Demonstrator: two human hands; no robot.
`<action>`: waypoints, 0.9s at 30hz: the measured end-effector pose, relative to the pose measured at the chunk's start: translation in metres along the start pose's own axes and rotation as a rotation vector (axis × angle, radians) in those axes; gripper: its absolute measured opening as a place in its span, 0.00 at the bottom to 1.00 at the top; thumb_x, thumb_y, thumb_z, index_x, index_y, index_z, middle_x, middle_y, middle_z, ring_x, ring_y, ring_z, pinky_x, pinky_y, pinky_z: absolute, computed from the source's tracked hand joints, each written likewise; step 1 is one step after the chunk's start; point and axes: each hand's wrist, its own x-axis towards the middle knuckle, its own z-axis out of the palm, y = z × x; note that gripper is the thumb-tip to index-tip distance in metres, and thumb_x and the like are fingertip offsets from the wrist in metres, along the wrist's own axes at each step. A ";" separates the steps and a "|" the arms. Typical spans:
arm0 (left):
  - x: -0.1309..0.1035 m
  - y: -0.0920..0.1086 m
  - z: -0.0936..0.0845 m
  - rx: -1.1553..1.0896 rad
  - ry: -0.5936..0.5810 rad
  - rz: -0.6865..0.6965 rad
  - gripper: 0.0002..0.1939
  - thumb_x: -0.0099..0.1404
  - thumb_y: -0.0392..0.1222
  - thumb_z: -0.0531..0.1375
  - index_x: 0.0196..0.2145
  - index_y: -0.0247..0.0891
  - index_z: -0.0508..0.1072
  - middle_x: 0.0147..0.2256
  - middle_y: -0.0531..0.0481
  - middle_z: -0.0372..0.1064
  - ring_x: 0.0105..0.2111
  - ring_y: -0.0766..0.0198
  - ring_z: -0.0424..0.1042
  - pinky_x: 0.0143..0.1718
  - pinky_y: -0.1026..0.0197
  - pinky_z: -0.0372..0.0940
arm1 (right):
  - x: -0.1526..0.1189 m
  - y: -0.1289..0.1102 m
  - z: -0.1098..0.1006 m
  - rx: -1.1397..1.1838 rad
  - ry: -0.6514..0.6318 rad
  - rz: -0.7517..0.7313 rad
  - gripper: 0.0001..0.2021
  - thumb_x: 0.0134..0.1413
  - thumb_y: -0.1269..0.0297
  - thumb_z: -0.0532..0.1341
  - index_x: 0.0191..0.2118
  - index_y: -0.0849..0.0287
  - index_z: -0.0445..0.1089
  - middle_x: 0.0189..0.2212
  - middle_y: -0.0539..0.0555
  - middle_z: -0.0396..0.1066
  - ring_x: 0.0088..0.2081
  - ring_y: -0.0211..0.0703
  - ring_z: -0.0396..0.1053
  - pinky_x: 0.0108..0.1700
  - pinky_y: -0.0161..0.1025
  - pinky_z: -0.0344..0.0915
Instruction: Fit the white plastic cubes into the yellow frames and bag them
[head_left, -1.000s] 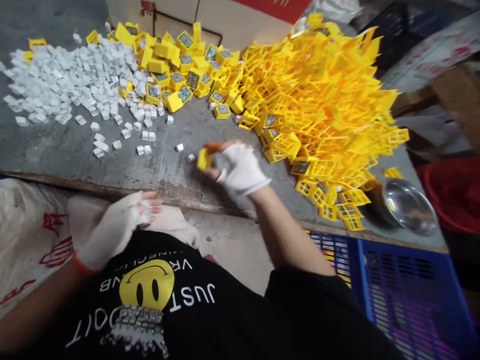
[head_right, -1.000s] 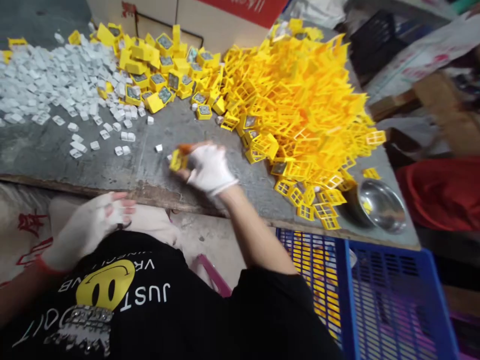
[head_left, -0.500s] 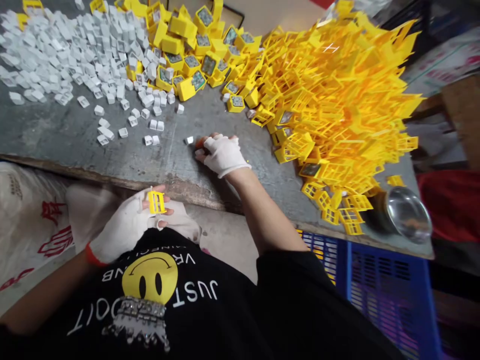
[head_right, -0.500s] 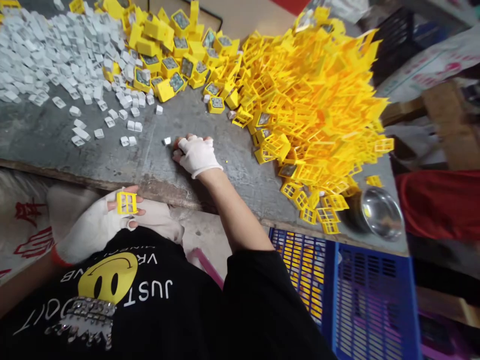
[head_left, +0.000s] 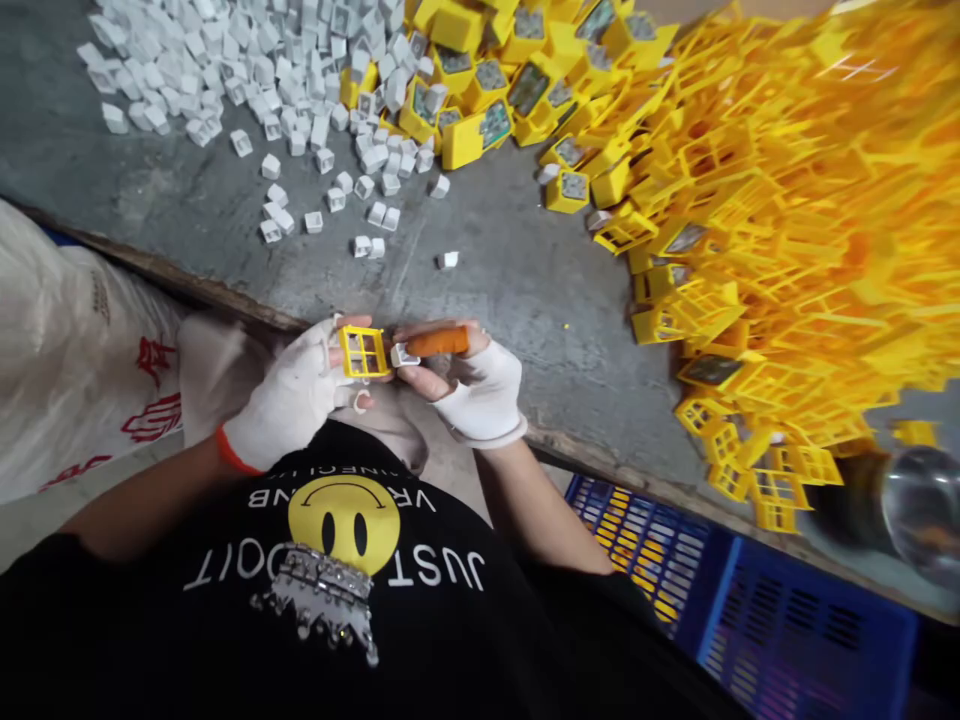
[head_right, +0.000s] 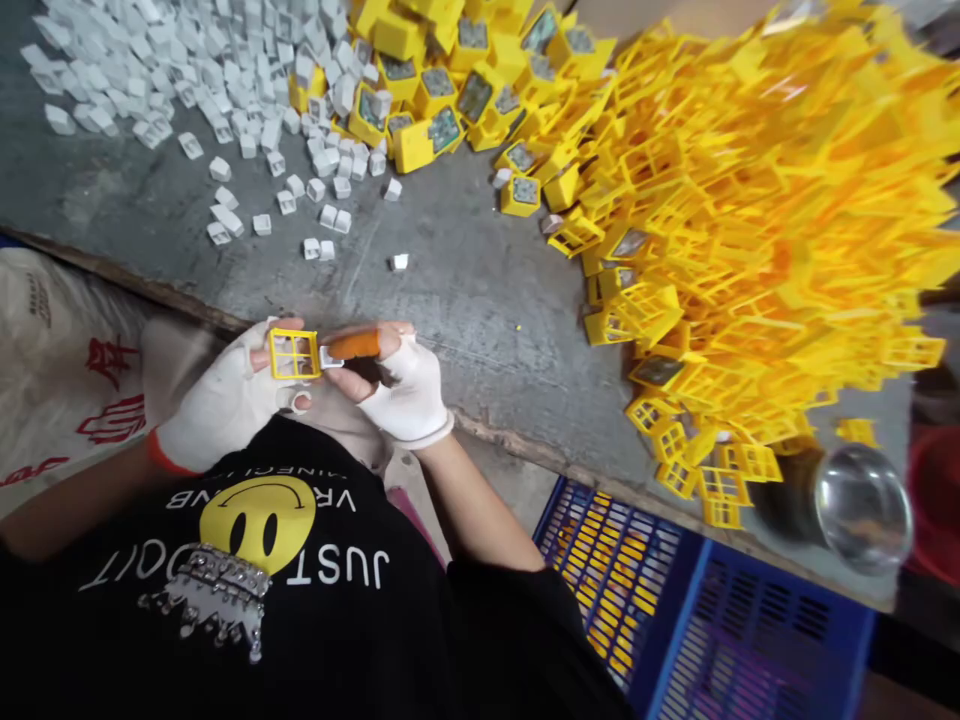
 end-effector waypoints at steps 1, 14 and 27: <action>-0.001 -0.001 -0.001 -0.011 -0.023 0.008 0.19 0.65 0.40 0.67 0.54 0.40 0.78 0.51 0.42 0.79 0.42 0.53 0.80 0.32 0.58 0.74 | -0.002 -0.001 0.003 -0.053 -0.002 -0.032 0.16 0.66 0.42 0.66 0.42 0.48 0.79 0.42 0.55 0.85 0.48 0.55 0.82 0.57 0.58 0.75; -0.002 0.001 -0.006 -0.036 0.012 -0.044 0.15 0.66 0.38 0.66 0.51 0.40 0.79 0.45 0.44 0.81 0.40 0.56 0.80 0.33 0.59 0.76 | 0.015 0.032 -0.026 -0.370 -0.024 -0.046 0.17 0.72 0.47 0.58 0.48 0.49 0.81 0.51 0.57 0.83 0.54 0.54 0.78 0.59 0.56 0.72; 0.003 0.001 -0.006 -0.083 0.082 -0.133 0.11 0.72 0.39 0.60 0.49 0.39 0.79 0.41 0.44 0.78 0.34 0.57 0.78 0.25 0.61 0.71 | 0.071 0.027 -0.020 -0.593 -0.239 0.122 0.10 0.66 0.56 0.64 0.45 0.54 0.79 0.43 0.58 0.83 0.48 0.58 0.79 0.58 0.55 0.69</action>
